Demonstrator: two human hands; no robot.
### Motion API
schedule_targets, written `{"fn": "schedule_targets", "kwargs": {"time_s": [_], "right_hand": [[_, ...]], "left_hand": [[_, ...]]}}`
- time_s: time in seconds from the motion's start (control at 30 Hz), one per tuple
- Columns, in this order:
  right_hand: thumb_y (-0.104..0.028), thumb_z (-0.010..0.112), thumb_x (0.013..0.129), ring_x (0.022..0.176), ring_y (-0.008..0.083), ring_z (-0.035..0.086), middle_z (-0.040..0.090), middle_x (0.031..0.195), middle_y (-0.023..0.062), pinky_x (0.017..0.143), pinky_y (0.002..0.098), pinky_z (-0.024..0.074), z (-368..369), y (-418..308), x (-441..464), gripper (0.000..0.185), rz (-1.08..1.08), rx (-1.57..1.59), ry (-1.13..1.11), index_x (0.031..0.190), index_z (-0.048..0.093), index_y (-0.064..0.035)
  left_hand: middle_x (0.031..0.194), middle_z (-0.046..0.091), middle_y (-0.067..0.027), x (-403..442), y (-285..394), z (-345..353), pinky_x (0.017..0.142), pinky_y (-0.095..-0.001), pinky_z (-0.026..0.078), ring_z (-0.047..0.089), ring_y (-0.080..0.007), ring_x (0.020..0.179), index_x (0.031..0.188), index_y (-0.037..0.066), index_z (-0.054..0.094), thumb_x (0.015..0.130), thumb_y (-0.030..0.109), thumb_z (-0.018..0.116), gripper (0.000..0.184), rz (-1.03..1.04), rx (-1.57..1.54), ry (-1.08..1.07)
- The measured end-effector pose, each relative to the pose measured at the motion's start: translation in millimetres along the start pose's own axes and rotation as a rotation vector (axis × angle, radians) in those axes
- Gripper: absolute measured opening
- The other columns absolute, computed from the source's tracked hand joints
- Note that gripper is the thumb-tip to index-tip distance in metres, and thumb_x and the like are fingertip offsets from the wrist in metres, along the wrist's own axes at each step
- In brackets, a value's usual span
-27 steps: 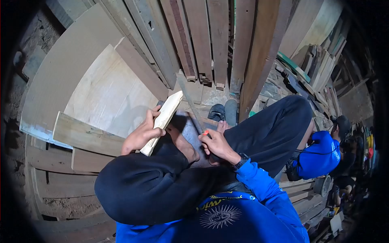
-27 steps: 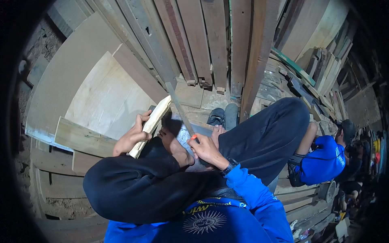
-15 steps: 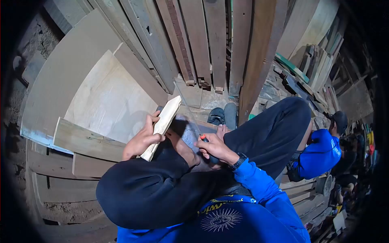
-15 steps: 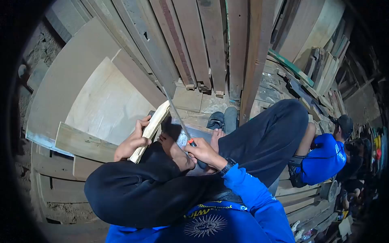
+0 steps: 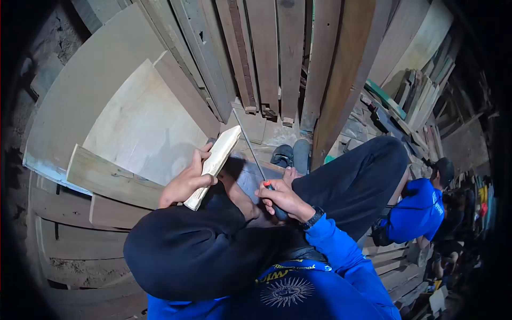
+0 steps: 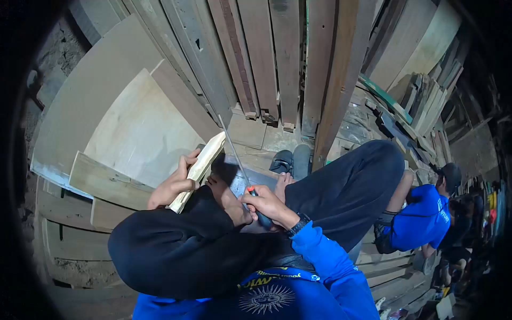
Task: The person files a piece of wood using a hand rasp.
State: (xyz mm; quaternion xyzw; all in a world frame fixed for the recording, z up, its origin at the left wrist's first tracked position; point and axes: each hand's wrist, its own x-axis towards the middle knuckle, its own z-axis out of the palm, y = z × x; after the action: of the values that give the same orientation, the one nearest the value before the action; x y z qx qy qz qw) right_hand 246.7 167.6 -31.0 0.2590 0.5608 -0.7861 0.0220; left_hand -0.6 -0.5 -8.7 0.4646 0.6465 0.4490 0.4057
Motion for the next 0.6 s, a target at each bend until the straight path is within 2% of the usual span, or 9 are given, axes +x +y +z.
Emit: {"fn": "schedule_targets", "kwargs": {"time_s": [0.07, 0.2, 0.3, 0.4, 0.43, 0.53, 0.6], "right_hand": [[-0.018, 0.063, 0.097, 0.045, 0.0097, 0.052, 0.051, 0.060, -0.0011, 0.046, 0.0237, 0.0413, -5, 0, 3, 0.025, 0.001, -0.056, -0.027, 0.077, 0.052, -0.0071], [-0.017, 0.063, 0.097, 0.046, 0.0099, 0.052, 0.052, 0.061, -0.0009, 0.047, 0.0239, 0.0415, -1, -18, 31, 0.026, -0.056, -0.007, -0.048, 0.076, 0.052, -0.0072], [-0.016, 0.063, 0.095, 0.046, 0.0108, 0.054, 0.055, 0.060, 0.0011, 0.045, 0.0257, 0.0417, 6, -21, 46, 0.023, -0.151, 0.025, -0.048, 0.078, 0.054, -0.0036], [-0.015, 0.061, 0.098, 0.046, 0.0109, 0.052, 0.052, 0.061, 0.0002, 0.047, 0.0244, 0.0421, 8, -7, 29, 0.025, -0.095, -0.024, -0.012, 0.077, 0.050, -0.0079], [-0.015, 0.061, 0.098, 0.046, 0.0113, 0.052, 0.052, 0.061, 0.0005, 0.047, 0.0243, 0.0429, 6, 0, 22, 0.023, -0.072, -0.056, -0.012, 0.079, 0.050, -0.0078], [-0.014, 0.061, 0.098, 0.046, 0.0115, 0.053, 0.052, 0.061, 0.0007, 0.047, 0.0248, 0.0439, 3, 7, 12, 0.023, -0.026, -0.041, -0.005, 0.079, 0.049, -0.0081], [-0.014, 0.060, 0.099, 0.046, 0.0118, 0.053, 0.052, 0.061, 0.0007, 0.047, 0.0248, 0.0444, 1, -1, 20, 0.021, -0.035, -0.048, -0.010, 0.081, 0.051, -0.0069]], "left_hand": [[0.162, 0.020, -0.0270, 0, 3, -1, 0.120, -0.0378, 0.022, 0.022, -0.0381, 0.151, 0.131, -0.007, 0.028, 0.080, 0.028, 0.064, 0.072, -0.007, 0.029, -0.016], [0.162, 0.020, -0.0265, 0, 11, 0, 0.120, -0.0379, 0.022, 0.021, -0.0378, 0.152, 0.132, -0.006, 0.027, 0.079, 0.028, 0.064, 0.073, -0.012, 0.052, -0.009], [0.162, 0.020, -0.0267, -1, 8, -1, 0.119, -0.0386, 0.023, 0.022, -0.0380, 0.151, 0.134, -0.006, 0.028, 0.079, 0.030, 0.063, 0.074, -0.016, 0.035, 0.006], [0.161, 0.022, -0.0271, -1, 10, -1, 0.119, -0.0387, 0.024, 0.024, -0.0381, 0.151, 0.138, -0.006, 0.026, 0.080, 0.031, 0.064, 0.079, -0.006, 0.086, -0.005], [0.160, 0.023, -0.0286, -1, 8, -2, 0.119, -0.0383, 0.024, 0.025, -0.0384, 0.150, 0.144, -0.006, 0.022, 0.080, 0.031, 0.064, 0.085, -0.003, 0.093, -0.015], [0.159, 0.024, -0.0301, -3, 10, 2, 0.119, -0.0380, 0.024, 0.025, -0.0384, 0.150, 0.149, -0.004, 0.018, 0.082, 0.031, 0.064, 0.088, -0.003, 0.026, -0.033], [0.159, 0.024, -0.0304, -2, 14, 1, 0.120, -0.0375, 0.023, 0.024, -0.0381, 0.150, 0.149, -0.003, 0.020, 0.082, 0.031, 0.064, 0.087, -0.019, 0.098, -0.030]]}}
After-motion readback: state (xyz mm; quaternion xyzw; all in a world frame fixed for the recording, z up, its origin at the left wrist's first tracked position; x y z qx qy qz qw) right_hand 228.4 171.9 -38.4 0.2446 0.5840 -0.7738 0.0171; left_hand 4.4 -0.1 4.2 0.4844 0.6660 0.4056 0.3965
